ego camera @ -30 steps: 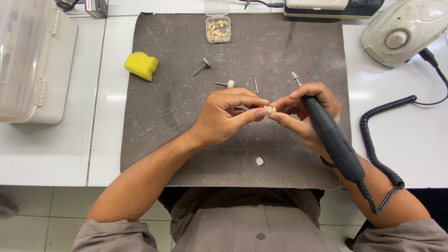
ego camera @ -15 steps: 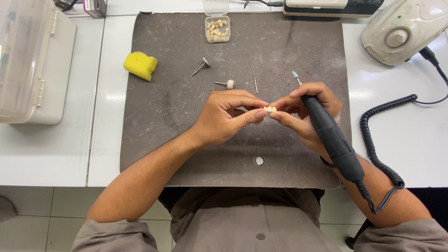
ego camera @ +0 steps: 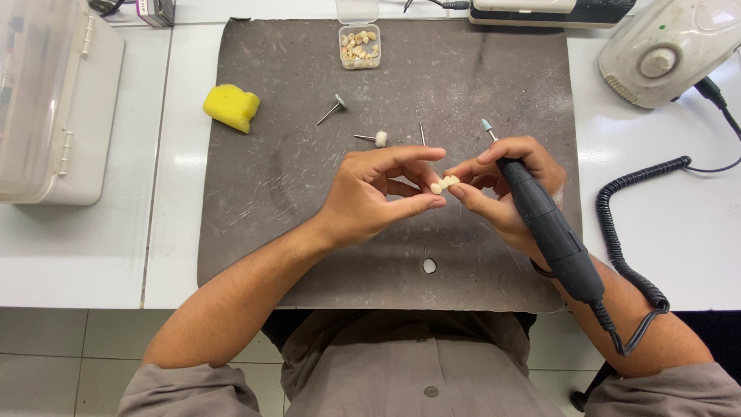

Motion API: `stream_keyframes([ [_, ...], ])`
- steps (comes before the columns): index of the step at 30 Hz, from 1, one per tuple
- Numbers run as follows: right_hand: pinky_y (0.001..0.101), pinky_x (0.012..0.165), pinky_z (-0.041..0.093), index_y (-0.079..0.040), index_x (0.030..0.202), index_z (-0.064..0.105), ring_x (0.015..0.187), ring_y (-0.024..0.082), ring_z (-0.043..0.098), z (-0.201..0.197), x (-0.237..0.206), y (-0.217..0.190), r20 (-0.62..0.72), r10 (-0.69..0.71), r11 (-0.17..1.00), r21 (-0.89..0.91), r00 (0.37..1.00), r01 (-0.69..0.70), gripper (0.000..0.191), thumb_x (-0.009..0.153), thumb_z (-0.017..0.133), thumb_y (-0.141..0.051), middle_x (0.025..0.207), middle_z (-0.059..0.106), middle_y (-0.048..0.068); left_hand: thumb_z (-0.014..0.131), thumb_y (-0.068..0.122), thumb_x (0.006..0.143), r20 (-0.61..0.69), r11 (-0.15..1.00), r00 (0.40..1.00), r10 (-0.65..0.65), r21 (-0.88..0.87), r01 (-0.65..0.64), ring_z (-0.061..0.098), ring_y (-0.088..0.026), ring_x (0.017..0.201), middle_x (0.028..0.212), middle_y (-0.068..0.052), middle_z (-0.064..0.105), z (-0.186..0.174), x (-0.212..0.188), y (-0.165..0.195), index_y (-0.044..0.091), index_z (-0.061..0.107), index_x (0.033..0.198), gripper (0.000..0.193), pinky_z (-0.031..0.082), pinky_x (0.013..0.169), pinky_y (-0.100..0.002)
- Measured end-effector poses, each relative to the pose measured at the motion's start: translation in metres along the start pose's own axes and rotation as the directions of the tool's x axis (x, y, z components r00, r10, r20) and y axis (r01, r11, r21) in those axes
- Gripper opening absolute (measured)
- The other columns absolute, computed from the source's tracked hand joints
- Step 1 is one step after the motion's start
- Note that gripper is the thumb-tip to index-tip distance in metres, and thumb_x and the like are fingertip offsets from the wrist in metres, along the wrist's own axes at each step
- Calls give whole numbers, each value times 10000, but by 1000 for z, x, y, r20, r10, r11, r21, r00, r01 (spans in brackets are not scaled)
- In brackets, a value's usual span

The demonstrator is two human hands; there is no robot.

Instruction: The person holds a small dental prosthesis in one hand and uses a rotary grinding tool with a mounted stone bit to grind and smooth its surfaces, repositioning the prosthesis repeatedly to work different areas. A container of similar dental pieces sits on the bench beside the work mat.

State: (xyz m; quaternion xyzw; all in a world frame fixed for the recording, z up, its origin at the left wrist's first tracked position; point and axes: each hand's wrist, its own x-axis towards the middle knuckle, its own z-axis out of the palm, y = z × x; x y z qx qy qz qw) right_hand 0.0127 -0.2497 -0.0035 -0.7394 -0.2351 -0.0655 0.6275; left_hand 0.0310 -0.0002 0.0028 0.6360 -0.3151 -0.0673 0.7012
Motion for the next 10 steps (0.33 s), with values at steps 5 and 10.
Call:
stream_keyframes([
  [5, 314, 847, 702, -80, 1229, 501, 1008, 238, 786, -2, 1, 1, 47, -28, 1000, 15, 999, 27, 435, 929, 800, 18, 1063, 746, 187, 819, 56, 933, -9, 1000, 1000, 6, -31, -7, 763, -144, 1020, 1072, -83, 761, 1, -2, 0, 36, 653, 1335, 436, 702, 939, -309],
  [10, 309, 818, 700, -87, 1242, 498, 947, 235, 786, 0, 0, 0, 45, -54, 998, -5, 998, 55, 450, 930, 806, 15, 1048, 740, 192, 809, 63, 940, -23, 1000, 1000, -13, -12, 13, 776, -144, 1006, 1067, -86, 768, -1, -1, 2, 33, 660, 1317, 406, 704, 921, -296],
])
